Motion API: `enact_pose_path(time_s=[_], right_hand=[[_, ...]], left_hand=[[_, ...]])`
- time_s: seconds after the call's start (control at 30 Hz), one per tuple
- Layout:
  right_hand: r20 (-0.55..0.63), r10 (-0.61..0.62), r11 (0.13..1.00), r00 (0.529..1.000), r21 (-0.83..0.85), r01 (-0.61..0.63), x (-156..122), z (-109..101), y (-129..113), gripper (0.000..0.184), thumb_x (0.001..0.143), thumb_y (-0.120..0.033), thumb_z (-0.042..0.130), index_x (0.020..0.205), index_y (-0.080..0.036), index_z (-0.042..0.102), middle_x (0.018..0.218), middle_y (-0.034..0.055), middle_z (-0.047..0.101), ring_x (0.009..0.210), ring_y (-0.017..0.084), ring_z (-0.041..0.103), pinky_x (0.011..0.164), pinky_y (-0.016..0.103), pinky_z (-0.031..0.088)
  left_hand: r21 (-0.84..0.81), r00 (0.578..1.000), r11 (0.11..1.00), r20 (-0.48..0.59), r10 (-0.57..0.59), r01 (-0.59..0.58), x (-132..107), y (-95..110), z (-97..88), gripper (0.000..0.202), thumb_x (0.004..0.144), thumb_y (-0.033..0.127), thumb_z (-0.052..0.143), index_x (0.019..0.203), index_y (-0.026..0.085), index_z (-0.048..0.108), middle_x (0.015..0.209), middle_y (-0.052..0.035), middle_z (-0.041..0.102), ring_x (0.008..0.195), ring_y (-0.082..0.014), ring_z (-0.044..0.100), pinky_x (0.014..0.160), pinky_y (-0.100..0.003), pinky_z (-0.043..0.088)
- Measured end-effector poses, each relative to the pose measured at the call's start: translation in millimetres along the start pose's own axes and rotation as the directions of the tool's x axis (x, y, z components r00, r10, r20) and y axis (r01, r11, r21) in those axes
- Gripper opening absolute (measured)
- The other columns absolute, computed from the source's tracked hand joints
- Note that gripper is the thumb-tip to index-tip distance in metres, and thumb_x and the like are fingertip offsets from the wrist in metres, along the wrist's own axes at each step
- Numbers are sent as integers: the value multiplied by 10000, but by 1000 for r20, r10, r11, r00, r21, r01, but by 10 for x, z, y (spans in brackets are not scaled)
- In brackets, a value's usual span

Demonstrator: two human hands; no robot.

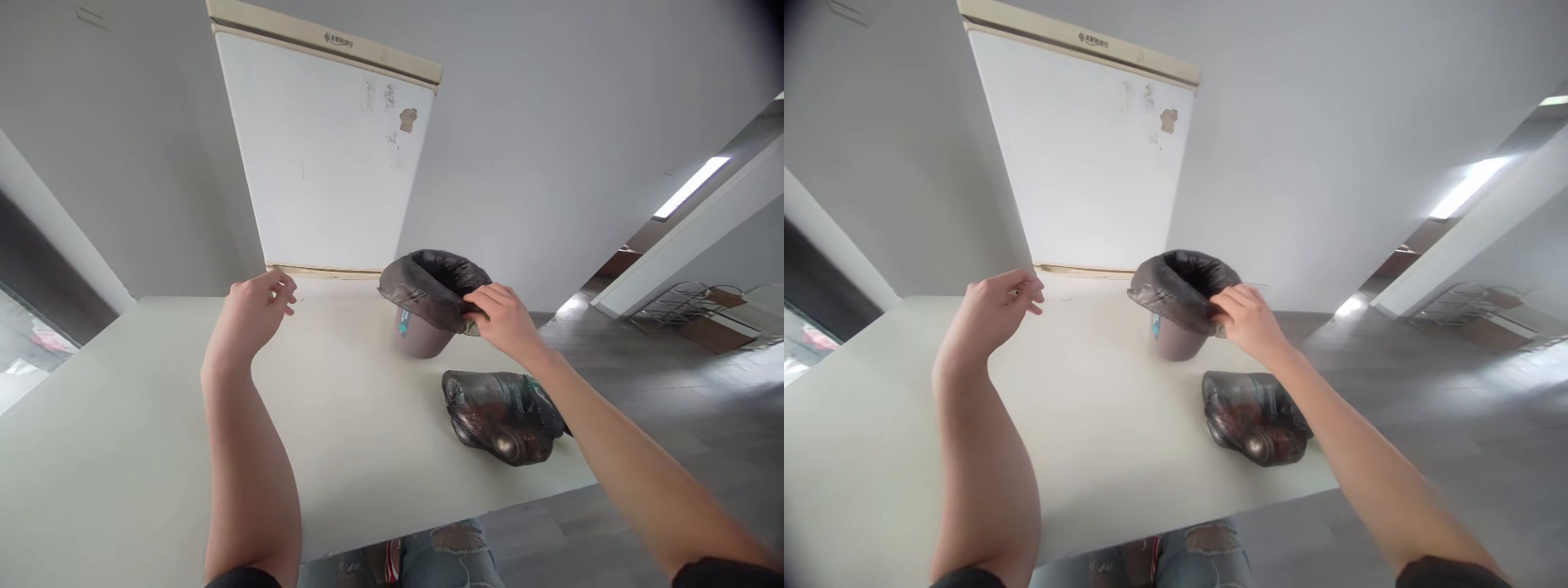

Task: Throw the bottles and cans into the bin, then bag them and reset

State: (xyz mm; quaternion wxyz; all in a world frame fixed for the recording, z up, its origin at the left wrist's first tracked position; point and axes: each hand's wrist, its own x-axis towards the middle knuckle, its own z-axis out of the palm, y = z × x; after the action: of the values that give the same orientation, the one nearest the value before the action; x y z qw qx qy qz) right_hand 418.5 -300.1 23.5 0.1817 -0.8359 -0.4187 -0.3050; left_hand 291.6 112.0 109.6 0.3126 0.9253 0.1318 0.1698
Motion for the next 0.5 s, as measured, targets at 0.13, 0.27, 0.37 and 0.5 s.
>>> enact_pose_path(time_s=[0.13,0.27,0.37,0.5], right_hand=[[46,87,990,995,-112,-81,-179,6,258,144,952,-141,593,1030,-222,683,992,64,751,981,284,637,942,455,474],[68,200,970,977,-158,-188,-387,-3,431,117,929,-181,615,1024,-216,674,969,68,733,989,296,623,946,454,460],[73,260,952,963,-183,-243,-531,-13,483,130,922,-213,626,1046,-205,666,970,79,718,979,302,618,939,458,463],[59,284,927,957,-271,-258,-662,-13,466,168,941,-216,594,1090,-191,667,1004,107,710,1006,318,622,1005,506,450]], left_hand=[[26,999,1000,42,0,-1,-10,34,8,138,954,321,547,931,269,673,992,-18,770,836,-232,768,626,-312,518],[51,996,999,88,3,-8,-9,43,29,136,929,308,545,944,270,675,1000,-20,769,849,-229,762,629,-303,511],[88,991,996,134,17,-29,7,33,71,148,920,285,534,947,274,679,1012,-14,767,857,-216,756,630,-293,496],[115,985,993,172,19,-40,30,58,143,160,911,305,546,954,276,697,1014,-29,772,856,-217,750,624,-285,494]])
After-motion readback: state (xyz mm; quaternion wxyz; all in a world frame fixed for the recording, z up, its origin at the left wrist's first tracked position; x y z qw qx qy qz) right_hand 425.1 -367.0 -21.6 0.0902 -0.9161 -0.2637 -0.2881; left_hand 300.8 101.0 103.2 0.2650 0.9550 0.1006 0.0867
